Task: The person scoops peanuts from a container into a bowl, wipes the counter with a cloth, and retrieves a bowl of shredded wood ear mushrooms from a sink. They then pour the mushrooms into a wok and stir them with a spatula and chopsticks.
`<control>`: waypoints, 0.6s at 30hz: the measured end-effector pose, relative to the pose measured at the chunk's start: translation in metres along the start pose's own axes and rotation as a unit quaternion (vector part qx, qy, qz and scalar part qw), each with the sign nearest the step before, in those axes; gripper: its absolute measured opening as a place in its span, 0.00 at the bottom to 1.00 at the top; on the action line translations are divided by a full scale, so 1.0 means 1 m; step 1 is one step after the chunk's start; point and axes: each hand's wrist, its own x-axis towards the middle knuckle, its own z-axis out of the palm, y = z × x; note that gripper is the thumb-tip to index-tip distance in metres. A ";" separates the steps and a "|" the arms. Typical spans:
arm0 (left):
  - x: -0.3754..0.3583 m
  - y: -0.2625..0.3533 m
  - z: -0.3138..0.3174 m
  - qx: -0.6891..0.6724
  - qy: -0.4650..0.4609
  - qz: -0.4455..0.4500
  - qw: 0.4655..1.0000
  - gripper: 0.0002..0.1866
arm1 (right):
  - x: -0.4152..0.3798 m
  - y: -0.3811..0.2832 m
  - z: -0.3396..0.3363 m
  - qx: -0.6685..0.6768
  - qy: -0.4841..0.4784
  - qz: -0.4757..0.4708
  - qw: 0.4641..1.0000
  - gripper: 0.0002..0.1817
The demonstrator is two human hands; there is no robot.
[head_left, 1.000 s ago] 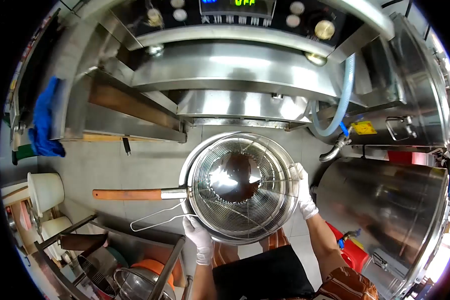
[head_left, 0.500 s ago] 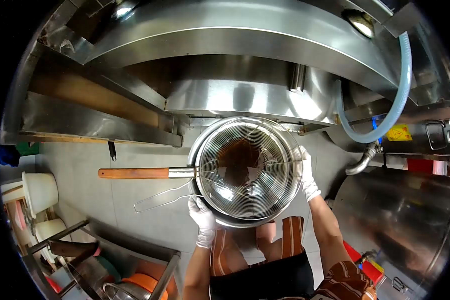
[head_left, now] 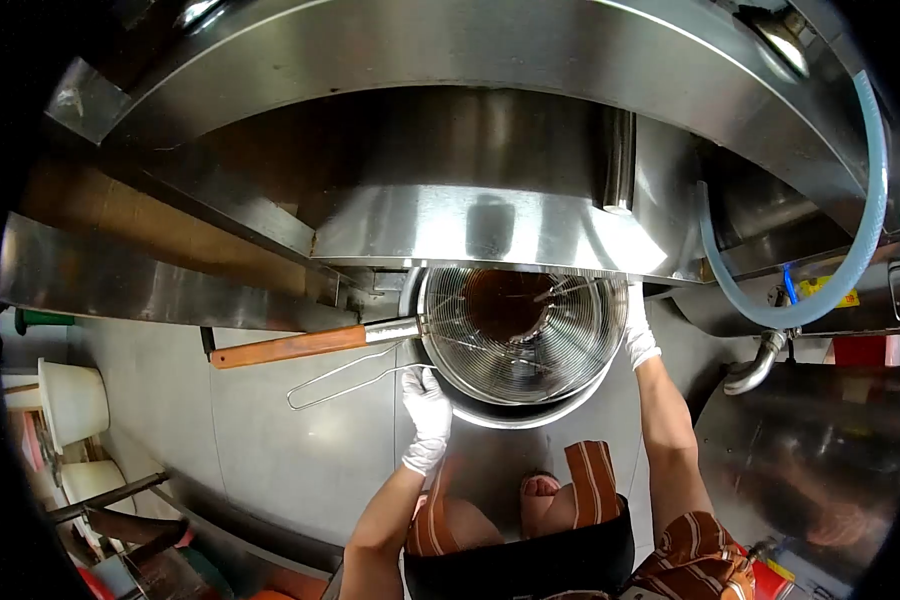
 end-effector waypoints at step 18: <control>0.051 0.017 0.077 0.005 0.008 0.021 1.000 0.05 | -0.107 -0.046 0.039 0.000 0.104 0.179 0.978 0.07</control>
